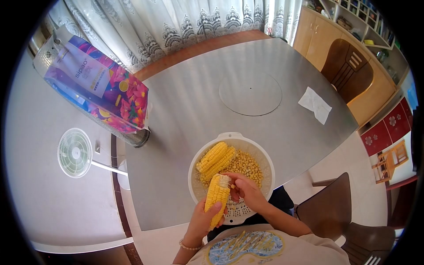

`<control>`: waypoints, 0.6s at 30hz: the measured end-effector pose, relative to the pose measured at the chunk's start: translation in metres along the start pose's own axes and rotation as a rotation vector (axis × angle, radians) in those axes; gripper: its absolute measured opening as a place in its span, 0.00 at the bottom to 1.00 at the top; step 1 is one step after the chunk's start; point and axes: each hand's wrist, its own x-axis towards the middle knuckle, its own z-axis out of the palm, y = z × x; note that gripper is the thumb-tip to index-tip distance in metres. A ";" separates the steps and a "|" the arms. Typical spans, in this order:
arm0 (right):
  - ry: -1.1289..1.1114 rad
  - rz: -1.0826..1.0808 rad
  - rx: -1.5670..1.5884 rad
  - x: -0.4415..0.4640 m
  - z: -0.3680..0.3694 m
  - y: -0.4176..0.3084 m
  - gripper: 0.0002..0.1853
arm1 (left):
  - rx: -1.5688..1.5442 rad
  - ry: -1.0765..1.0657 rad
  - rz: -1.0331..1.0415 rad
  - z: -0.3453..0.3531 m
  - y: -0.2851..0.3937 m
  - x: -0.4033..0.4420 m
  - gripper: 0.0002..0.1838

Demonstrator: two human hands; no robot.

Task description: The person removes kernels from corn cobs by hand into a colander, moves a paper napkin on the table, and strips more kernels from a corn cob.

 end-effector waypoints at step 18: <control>0.083 -0.031 -0.572 -0.001 -0.001 -0.015 0.17 | 1.001 0.306 0.409 0.007 -0.005 0.000 0.26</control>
